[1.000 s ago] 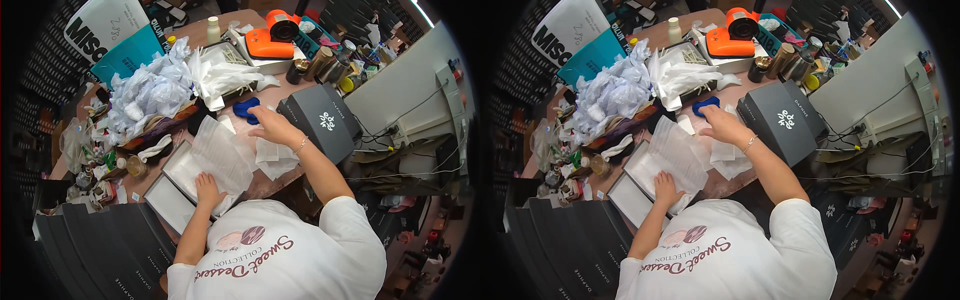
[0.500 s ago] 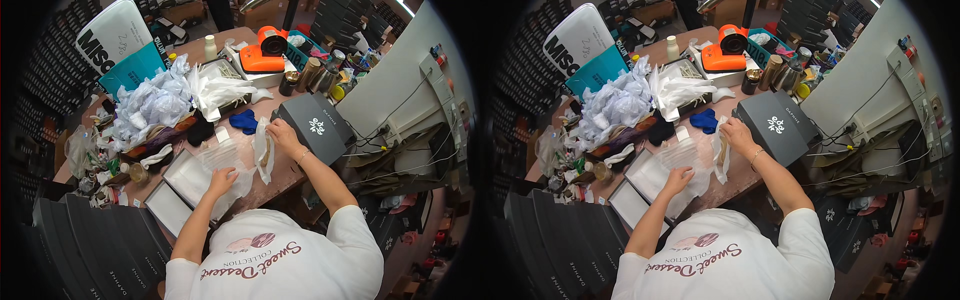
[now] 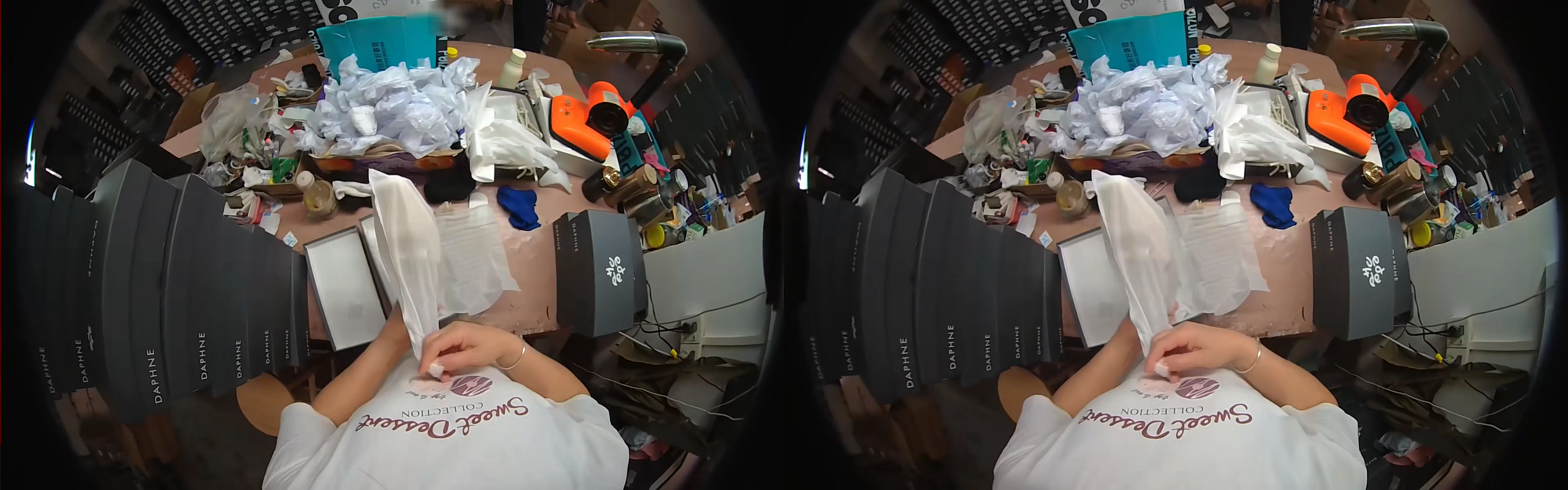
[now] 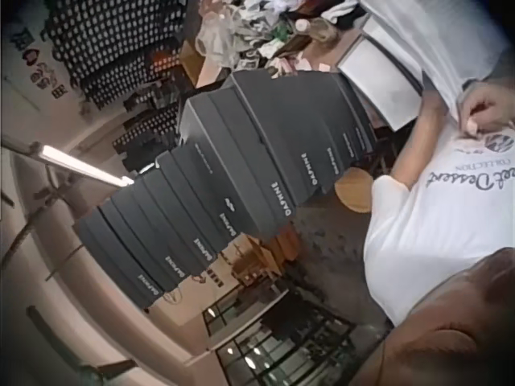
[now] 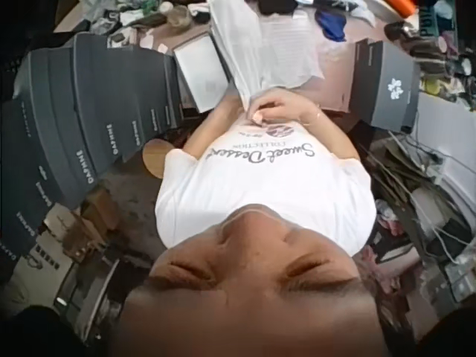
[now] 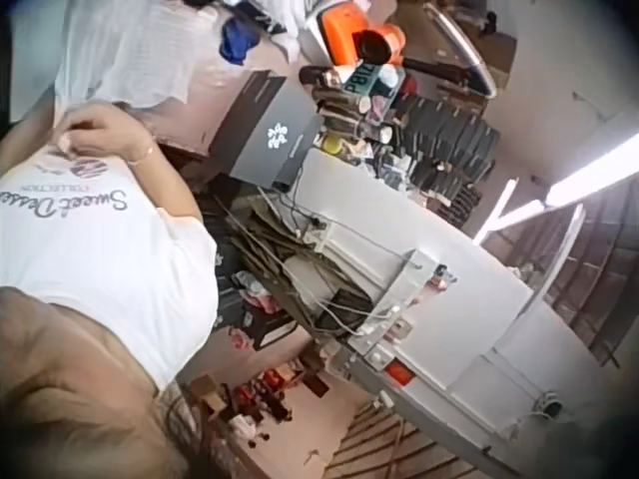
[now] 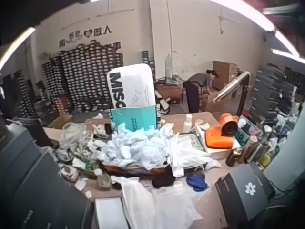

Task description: The recorder is inspecting, cleaning the soles with a brush, and packing pairs of high-heeled shoes into branded boxes with tissue paper.

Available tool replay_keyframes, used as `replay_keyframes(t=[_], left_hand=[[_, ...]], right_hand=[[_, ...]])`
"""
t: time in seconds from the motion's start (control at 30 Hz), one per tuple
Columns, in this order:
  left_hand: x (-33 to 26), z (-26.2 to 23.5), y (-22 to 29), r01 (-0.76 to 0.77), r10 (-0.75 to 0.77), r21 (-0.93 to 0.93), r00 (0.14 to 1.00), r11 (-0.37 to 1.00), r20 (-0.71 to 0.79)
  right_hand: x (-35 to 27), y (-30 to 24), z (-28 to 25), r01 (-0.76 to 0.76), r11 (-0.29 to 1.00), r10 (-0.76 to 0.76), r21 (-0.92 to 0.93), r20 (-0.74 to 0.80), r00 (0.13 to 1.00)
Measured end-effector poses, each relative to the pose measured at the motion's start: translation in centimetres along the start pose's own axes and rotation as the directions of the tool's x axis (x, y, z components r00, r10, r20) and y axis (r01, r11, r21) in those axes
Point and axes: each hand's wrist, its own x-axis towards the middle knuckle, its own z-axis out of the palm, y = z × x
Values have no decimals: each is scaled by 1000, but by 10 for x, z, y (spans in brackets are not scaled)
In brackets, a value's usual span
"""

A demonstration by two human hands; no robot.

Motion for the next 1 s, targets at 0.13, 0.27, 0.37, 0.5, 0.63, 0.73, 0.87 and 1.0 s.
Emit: replay_keyframes(t=[0.13,0.27,0.37,0.5,0.63,0.73,0.87,1.0], left_hand=[[-77,-62,84,-337,356,590,930,734,89],[-60,-63,129,-346,360,886,905,308,228],[20,-62,98,-459,568,571,823,680,-15],[116,-51,-15,-295,506,555,818,778,-275],[125,-37,-38,-93,269,437,893,894,-361],[135,-34,-56,-78,347,636,885,768,-311],[145,-35,-69,-138,428,754,881,643,-203],[122,-25,-39,-104,425,780,878,616,-219]], right_hand=[[-15,37,-43,53,721,98,691,-177,979],[-3,45,-60,-44,998,54,51,-214,975],[30,44,-53,-155,863,-84,-480,-439,894],[77,129,-79,-404,733,-77,-548,-657,750],[73,170,-81,-411,577,-215,-706,-616,758],[21,112,-70,-270,813,-7,-516,-472,882],[-87,146,-106,-668,742,594,-56,-406,694],[-112,215,-103,-620,602,-136,-504,-829,542]])
